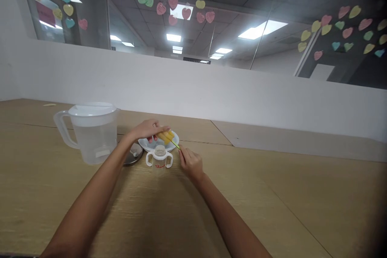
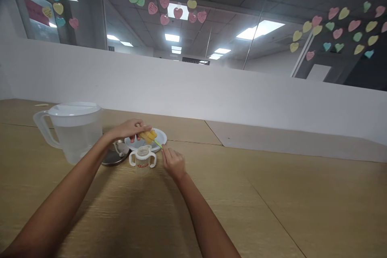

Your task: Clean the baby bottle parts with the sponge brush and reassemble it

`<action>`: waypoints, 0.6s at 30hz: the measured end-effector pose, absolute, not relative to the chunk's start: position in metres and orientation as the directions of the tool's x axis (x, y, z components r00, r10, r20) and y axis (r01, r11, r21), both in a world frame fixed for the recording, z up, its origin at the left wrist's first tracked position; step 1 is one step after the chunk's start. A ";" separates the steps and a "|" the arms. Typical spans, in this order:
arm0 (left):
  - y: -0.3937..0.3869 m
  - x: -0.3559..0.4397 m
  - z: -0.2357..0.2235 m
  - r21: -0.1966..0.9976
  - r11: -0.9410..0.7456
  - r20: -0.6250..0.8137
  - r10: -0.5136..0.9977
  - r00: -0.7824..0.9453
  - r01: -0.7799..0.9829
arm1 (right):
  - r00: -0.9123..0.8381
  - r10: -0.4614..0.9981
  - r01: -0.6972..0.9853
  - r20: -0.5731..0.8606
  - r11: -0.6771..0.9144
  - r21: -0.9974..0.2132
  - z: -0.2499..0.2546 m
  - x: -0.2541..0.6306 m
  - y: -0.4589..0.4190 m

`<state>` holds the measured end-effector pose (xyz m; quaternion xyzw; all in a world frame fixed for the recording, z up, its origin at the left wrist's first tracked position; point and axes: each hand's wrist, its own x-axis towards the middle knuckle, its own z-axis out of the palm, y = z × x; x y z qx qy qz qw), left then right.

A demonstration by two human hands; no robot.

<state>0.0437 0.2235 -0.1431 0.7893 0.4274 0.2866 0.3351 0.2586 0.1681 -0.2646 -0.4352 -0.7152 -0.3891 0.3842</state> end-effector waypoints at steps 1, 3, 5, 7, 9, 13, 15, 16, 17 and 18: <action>0.222 0.042 -0.141 0.751 -0.395 0.149 0.882 0.446 0.529 | -0.332 0.307 0.920 0.892 0.314 0.235 -0.264 0.258 0.167; 0.218 0.038 -0.136 0.738 -0.420 0.170 0.873 0.457 0.528 | -0.327 0.295 0.921 0.898 0.313 0.233 -0.262 0.256 0.167; 0.213 0.033 -0.130 0.751 -0.507 0.226 0.799 0.557 0.423 | -0.326 0.310 0.918 0.893 0.330 0.221 -0.261 0.255 0.166; 0.207 0.029 -0.123 0.752 -0.596 0.298 0.688 0.662 0.281 | -0.321 0.327 0.912 0.889 0.360 0.196 -0.261 0.254 0.166; 0.201 0.024 -0.118 0.743 -0.642 0.350 0.612 0.710 0.187 | -0.315 0.329 0.904 0.890 0.389 0.177 -0.260 0.253 0.165; 0.204 0.013 -0.114 0.741 -0.624 0.343 0.669 0.659 0.248 | -0.320 0.306 0.895 0.897 0.408 0.179 -0.259 0.251 0.165; 0.213 0.005 -0.117 0.707 -0.598 0.349 0.760 0.549 0.378 | -0.307 0.308 0.899 0.901 0.404 0.169 -0.260 0.250 0.166; 0.218 0.001 -0.119 0.667 -0.579 0.372 0.804 0.465 0.468 | -0.296 0.311 0.902 0.903 0.402 0.157 -0.260 0.250 0.166; 0.224 -0.003 -0.122 0.608 -0.548 0.401 0.837 0.372 0.575 | -0.283 0.315 0.904 0.906 0.403 0.142 -0.260 0.250 0.167; 0.229 -0.007 -0.125 0.529 -0.492 0.433 0.857 0.279 0.692 | -0.268 0.321 0.905 0.908 0.408 0.123 -0.260 0.251 0.168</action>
